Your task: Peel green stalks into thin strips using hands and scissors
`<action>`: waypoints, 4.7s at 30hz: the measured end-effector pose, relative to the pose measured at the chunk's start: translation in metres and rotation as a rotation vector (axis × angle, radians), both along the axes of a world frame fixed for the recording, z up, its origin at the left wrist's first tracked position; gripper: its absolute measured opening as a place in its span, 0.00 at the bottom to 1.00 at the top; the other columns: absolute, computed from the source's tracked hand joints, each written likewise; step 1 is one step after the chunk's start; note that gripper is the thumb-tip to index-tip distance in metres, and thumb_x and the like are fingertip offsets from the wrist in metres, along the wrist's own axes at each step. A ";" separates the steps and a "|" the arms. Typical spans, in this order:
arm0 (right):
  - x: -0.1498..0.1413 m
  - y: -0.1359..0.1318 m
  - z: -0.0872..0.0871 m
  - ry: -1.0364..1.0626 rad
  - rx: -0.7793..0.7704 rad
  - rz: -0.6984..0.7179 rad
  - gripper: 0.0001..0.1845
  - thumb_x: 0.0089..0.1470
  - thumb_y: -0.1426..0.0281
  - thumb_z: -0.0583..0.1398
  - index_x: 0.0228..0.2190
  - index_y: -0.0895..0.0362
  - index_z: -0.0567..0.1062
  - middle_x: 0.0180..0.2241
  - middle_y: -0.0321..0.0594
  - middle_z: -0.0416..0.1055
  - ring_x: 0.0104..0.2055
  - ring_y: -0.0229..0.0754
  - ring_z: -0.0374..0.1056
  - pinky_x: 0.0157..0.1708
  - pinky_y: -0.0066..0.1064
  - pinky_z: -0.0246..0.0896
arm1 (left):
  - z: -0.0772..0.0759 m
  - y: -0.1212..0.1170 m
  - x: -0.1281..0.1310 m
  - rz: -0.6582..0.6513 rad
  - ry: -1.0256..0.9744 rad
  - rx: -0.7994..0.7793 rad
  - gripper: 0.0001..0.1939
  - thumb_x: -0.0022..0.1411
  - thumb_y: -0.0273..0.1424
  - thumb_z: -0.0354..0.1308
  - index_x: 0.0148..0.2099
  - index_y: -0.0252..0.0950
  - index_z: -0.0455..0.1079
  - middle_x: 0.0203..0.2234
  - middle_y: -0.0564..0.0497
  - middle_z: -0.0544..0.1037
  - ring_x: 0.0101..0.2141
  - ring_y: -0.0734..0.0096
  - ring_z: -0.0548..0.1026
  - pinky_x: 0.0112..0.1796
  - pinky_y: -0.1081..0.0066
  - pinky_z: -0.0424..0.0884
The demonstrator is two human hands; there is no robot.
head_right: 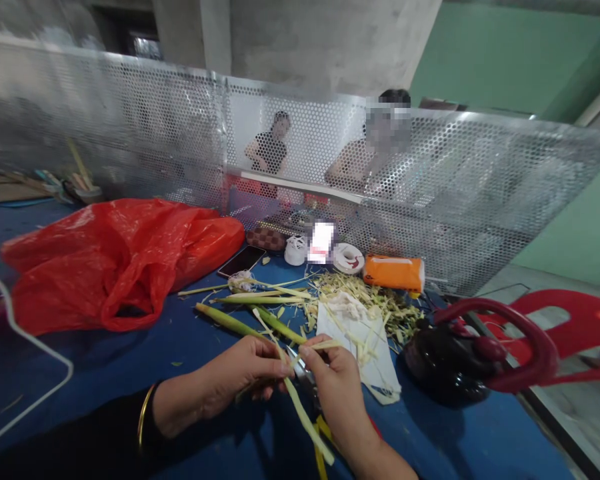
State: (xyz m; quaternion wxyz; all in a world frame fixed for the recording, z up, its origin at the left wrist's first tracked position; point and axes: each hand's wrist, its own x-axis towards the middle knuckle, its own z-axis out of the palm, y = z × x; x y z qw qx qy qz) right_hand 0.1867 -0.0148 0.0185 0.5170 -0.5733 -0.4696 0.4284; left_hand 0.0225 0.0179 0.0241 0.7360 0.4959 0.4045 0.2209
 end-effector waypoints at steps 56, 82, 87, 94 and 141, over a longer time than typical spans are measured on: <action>0.028 0.008 0.017 -0.624 0.251 0.419 0.08 0.53 0.70 0.61 0.23 0.51 0.76 0.25 0.33 0.75 0.31 0.42 0.69 0.56 0.47 0.45 | 0.001 -0.005 0.002 0.027 0.066 -0.011 0.16 0.48 0.42 0.64 0.30 0.32 0.73 0.17 0.57 0.69 0.17 0.82 0.64 0.16 0.80 0.54; 0.030 0.007 0.026 -1.061 0.614 0.381 0.11 0.60 0.75 0.53 0.29 0.54 0.72 0.29 0.34 0.72 0.35 0.40 0.69 0.55 0.45 0.47 | 0.004 -0.005 0.003 0.097 -0.122 -0.180 0.14 0.46 0.38 0.67 0.26 0.32 0.70 0.18 0.53 0.73 0.19 0.78 0.69 0.25 0.76 0.65; 0.025 -0.010 0.035 -1.114 0.846 0.024 0.07 0.58 0.74 0.56 0.31 0.56 0.74 0.29 0.41 0.73 0.34 0.44 0.69 0.42 0.41 0.54 | 0.005 -0.003 0.002 0.166 -0.277 -0.190 0.14 0.47 0.36 0.68 0.33 0.30 0.75 0.26 0.47 0.78 0.27 0.73 0.75 0.35 0.72 0.70; -0.006 -0.032 0.013 -0.933 0.548 0.166 0.08 0.58 0.68 0.57 0.34 0.55 0.76 0.26 0.39 0.73 0.26 0.41 0.68 0.27 0.31 0.57 | 0.003 -0.007 0.005 0.271 -0.361 -0.076 0.11 0.45 0.28 0.69 0.34 0.31 0.78 0.32 0.46 0.81 0.34 0.71 0.76 0.39 0.75 0.68; 0.003 -0.012 -0.011 -0.376 0.479 0.061 0.09 0.58 0.68 0.58 0.27 0.55 0.74 0.25 0.36 0.73 0.28 0.40 0.69 0.29 0.28 0.64 | -0.008 -0.001 0.006 0.382 -0.077 0.098 0.17 0.49 0.42 0.64 0.31 0.32 0.72 0.20 0.53 0.73 0.20 0.79 0.66 0.20 0.78 0.53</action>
